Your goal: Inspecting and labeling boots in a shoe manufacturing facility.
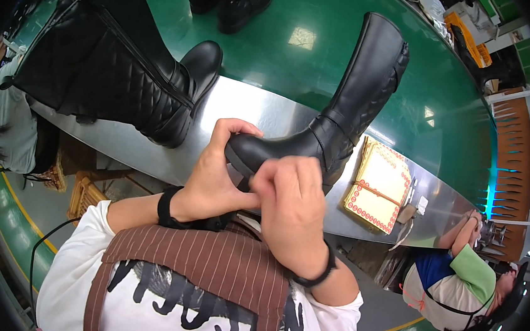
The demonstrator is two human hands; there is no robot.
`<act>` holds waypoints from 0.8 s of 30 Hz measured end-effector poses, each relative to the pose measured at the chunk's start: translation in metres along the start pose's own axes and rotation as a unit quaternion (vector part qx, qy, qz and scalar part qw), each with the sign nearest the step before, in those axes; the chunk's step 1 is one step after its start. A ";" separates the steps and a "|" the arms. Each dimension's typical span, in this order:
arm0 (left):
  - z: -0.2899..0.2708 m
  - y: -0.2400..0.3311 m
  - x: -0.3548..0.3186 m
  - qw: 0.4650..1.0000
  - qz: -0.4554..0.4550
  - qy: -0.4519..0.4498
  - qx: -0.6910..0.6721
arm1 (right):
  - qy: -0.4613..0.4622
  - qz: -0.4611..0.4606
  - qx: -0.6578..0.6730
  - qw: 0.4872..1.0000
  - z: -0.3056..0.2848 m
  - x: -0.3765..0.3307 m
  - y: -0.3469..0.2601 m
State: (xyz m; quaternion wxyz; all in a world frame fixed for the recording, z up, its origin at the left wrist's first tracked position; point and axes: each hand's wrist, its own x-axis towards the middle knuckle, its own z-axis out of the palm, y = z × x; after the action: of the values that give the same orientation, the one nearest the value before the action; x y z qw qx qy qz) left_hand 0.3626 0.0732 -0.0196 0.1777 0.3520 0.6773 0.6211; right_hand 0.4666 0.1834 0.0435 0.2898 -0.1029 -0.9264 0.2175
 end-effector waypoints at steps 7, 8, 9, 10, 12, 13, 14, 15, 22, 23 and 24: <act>0.001 -0.004 0.004 1.000 -0.001 -0.012 0.008 | -0.092 0.015 0.246 0.965 -0.045 -0.013 0.027; 0.002 -0.005 0.005 1.000 0.009 -0.005 -0.013 | -0.043 0.016 0.122 0.991 -0.034 -0.015 0.030; 0.002 -0.005 0.005 0.999 0.009 -0.003 -0.032 | -0.057 0.013 0.112 0.992 -0.021 -0.016 0.030; 0.001 -0.005 0.005 0.999 0.015 0.003 -0.033 | -0.009 0.011 0.096 0.995 -0.007 -0.018 0.027; 0.000 -0.005 0.004 0.999 -0.009 0.000 -0.034 | 0.040 0.007 0.084 0.996 0.008 -0.015 0.024; -0.001 -0.005 0.004 0.999 -0.014 -0.002 -0.030 | 0.038 0.011 0.089 0.995 0.012 -0.012 0.023; -0.001 -0.005 0.004 0.999 -0.022 -0.002 -0.031 | 0.037 0.016 0.094 0.995 0.013 -0.010 0.022; -0.001 -0.005 0.004 0.999 -0.029 -0.002 -0.033 | 0.038 0.015 0.095 0.995 0.013 -0.008 0.022; -0.001 -0.005 0.006 1.000 0.002 0.007 -0.018 | 0.026 -0.015 0.081 0.996 0.010 -0.006 0.018; -0.001 -0.004 0.005 1.000 -0.006 0.002 -0.017 | 0.045 -0.026 0.084 0.995 0.011 -0.006 0.016; -0.002 -0.003 0.005 1.000 -0.014 -0.003 -0.016 | 0.023 -0.021 0.071 0.997 0.011 -0.005 0.014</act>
State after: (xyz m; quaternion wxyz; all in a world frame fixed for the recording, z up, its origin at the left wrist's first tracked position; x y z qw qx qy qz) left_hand 0.3572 0.0753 -0.0215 0.1943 0.3413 0.6719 0.6279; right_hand 0.4648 0.1906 0.0262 0.3224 -0.0680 -0.9034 0.2745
